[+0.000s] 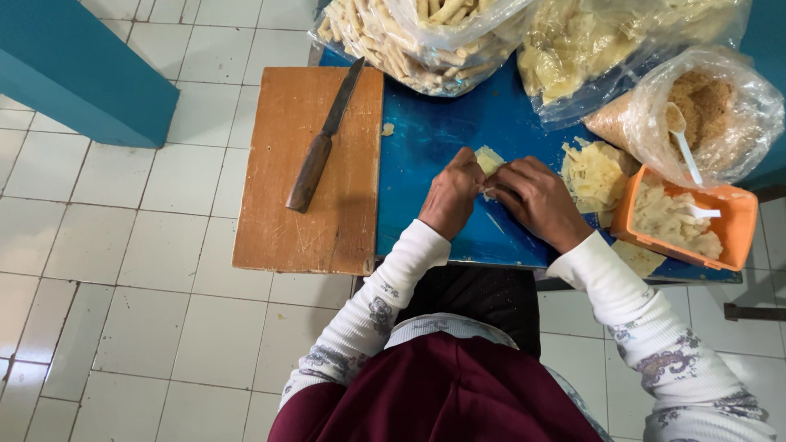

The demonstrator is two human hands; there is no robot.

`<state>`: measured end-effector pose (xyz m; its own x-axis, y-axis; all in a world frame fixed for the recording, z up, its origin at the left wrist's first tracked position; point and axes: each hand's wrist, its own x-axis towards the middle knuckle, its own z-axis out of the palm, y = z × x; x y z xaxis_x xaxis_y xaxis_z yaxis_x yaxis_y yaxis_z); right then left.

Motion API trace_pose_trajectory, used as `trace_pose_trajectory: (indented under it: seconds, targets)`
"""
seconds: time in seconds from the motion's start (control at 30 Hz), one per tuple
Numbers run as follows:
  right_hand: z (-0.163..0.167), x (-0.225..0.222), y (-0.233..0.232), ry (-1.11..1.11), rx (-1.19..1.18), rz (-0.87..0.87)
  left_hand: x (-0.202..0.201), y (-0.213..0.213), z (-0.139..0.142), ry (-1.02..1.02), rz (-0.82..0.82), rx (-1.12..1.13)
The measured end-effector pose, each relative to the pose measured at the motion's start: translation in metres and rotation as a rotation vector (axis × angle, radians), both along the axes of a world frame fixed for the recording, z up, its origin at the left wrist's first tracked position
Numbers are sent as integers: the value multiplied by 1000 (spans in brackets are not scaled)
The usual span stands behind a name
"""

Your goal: The person sprinkles powder from a plastic bag using a spoon onto thin snack pieces, folds the pieces by hand, and stacks them into a chevron pattern on a blue table, taking additional pieces from an orange container.

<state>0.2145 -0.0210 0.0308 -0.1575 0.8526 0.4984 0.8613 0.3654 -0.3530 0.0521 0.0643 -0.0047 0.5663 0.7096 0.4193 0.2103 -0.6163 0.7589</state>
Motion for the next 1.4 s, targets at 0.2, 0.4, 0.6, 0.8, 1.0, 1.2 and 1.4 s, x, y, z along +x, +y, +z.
trace_pose_trajectory:
  seconds: [0.2, 0.4, 0.6, 0.8, 1.0, 1.2, 1.4]
  targets:
    - [-1, 6, 9, 30, -76, 12, -9, -6, 4, -90, -34, -15]
    - [-5, 11, 17, 200, -247, -36, -12, -8, 9, -114, -11, -6]
    - [-8, 13, 19, 205, -260, -53, -2, -13, 10, -77, 61, -11]
    - [-10, 14, 19, 189, -232, -41, -5, -15, 3, -79, 82, -17]
    - [-12, 14, 19, 200, -240, -48, -5, -13, 10, -87, 76, -126]
    - [-13, 13, 19, 219, -290, -97, -15, -21, 19, -65, 33, 56]
    - [-10, 13, 18, 220, -253, -43, -34, -29, 16, -5, 11, 123]
